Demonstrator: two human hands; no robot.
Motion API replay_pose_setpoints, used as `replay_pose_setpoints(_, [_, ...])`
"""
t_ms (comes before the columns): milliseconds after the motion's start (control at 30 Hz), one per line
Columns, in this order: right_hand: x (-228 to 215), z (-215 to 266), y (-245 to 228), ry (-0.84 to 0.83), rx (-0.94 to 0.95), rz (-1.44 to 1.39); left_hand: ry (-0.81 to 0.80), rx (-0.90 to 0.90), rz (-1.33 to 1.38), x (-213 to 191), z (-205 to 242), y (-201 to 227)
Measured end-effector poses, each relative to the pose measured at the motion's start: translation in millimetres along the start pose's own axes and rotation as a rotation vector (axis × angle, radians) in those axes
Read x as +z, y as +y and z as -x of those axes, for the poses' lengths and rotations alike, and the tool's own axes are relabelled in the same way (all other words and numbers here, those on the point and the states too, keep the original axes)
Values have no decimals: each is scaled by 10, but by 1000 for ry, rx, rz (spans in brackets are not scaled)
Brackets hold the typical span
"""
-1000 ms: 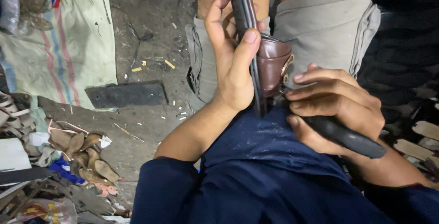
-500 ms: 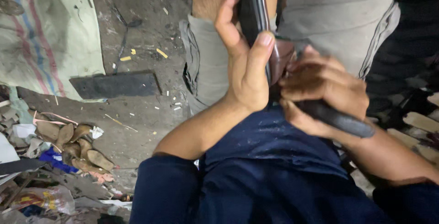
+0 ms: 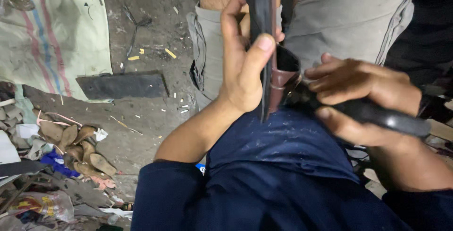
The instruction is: The person is repairing brown sandals by attaching black soles to them. They use a hammer to tap the soles into place and a grinding wheel to smooth the edges. The person handles multiple sandals, inspecting and adjusting them during the process.
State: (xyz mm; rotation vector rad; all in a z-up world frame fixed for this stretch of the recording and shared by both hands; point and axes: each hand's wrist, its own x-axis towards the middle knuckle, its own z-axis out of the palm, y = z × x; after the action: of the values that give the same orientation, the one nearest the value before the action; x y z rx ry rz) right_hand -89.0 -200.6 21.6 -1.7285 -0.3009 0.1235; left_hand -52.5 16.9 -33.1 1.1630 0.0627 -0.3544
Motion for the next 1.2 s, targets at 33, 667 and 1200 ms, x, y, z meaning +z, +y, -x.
replay_pose_setpoints(33, [42,3,-31,-9,-14,4,-1,-2,1,7,11,-10])
replay_pose_setpoints(667, [339,-380,-13,1,88,161,112,35,-126,37,12,-176])
replay_pose_setpoints(1200, [9,-264,-123,-120,115,593,-26,-151,73,-60,-235,181])
